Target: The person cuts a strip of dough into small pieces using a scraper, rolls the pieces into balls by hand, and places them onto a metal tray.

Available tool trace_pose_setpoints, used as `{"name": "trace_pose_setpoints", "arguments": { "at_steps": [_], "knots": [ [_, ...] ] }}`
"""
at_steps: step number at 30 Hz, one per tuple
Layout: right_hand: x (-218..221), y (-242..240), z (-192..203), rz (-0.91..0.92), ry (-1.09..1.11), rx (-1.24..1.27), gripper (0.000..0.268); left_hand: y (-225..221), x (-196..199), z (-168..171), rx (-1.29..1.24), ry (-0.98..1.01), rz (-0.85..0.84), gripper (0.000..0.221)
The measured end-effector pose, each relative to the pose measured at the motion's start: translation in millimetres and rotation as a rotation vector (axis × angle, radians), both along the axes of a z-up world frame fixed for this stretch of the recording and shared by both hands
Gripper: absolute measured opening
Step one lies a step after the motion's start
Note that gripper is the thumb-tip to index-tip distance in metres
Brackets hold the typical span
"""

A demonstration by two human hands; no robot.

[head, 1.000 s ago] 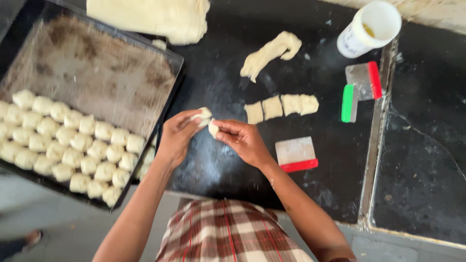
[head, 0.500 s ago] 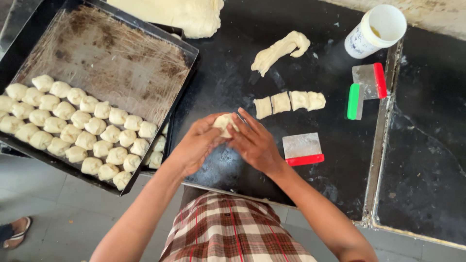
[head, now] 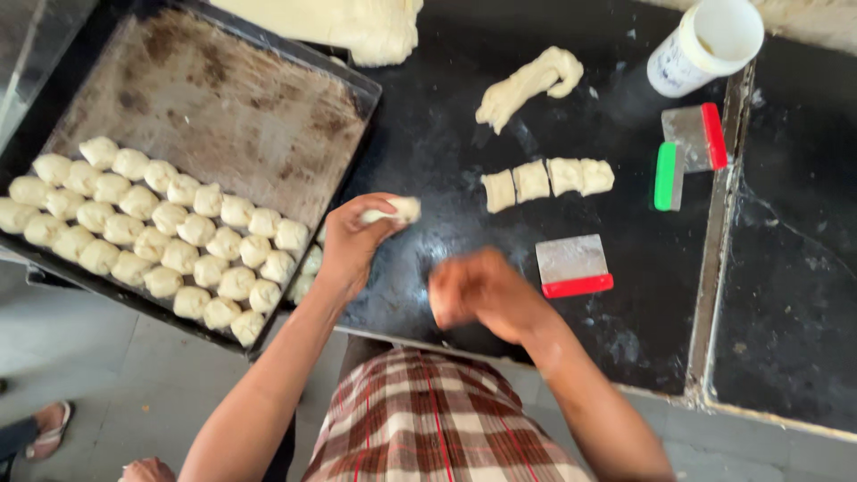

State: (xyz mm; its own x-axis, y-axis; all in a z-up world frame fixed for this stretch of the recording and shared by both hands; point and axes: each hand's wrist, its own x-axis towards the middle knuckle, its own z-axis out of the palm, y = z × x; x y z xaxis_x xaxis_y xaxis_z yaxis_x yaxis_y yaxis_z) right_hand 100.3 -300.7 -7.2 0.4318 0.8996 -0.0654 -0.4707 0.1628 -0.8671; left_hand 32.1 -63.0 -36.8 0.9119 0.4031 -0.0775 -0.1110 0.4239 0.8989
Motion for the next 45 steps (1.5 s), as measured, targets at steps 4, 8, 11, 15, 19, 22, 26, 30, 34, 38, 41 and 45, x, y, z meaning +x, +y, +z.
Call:
{"name": "trace_pose_setpoints", "arguments": {
  "at_steps": [4,8,11,15,19,22,26,30,34,38,41,45],
  "knots": [
    [-1,34,-2,-0.405,0.012,-0.559,0.060,20,-18,14,-0.065,0.157,-0.141,0.039],
    [-6,55,10,-0.367,0.099,-0.226,0.030,24,-24,32,0.105,0.174,-0.351,0.026],
    [-8,63,25,-0.448,-0.719,-0.128,0.018,25,-37,46,0.399,0.018,-0.328,0.015],
    [-25,91,40,-0.518,-1.673,-0.035,0.024,44,-36,69,-0.113,0.139,-0.193,0.040],
    [-43,117,34,-0.572,-1.484,-0.122,0.024,63,-49,76,-0.347,0.238,-0.352,0.047],
    [-33,130,36,-0.548,-1.458,-0.070,0.031,79,-63,77,-0.045,0.171,-0.439,0.046],
    [-30,168,38,-0.236,-0.018,-0.219,0.065,108,-81,71,0.328,0.045,-0.512,0.043],
    [-56,164,25,-0.301,0.041,-0.138,0.052,208,-91,51,0.923,-0.071,-0.292,0.039],
    [-55,130,-25,-0.642,-0.597,-0.545,0.038,327,-105,40,1.522,0.105,0.025,0.035],
    [-60,101,-62,-0.847,-0.249,-0.676,0.026,374,-125,32,1.584,0.576,0.238,0.024],
    [-60,68,-57,-0.909,-0.442,-0.880,0.026,357,-131,20,1.938,0.503,0.318,0.027],
    [-7,42,-55,-0.925,-1.300,-0.908,0.034,303,-101,18,1.269,0.006,0.308,0.041]
  ]
}}
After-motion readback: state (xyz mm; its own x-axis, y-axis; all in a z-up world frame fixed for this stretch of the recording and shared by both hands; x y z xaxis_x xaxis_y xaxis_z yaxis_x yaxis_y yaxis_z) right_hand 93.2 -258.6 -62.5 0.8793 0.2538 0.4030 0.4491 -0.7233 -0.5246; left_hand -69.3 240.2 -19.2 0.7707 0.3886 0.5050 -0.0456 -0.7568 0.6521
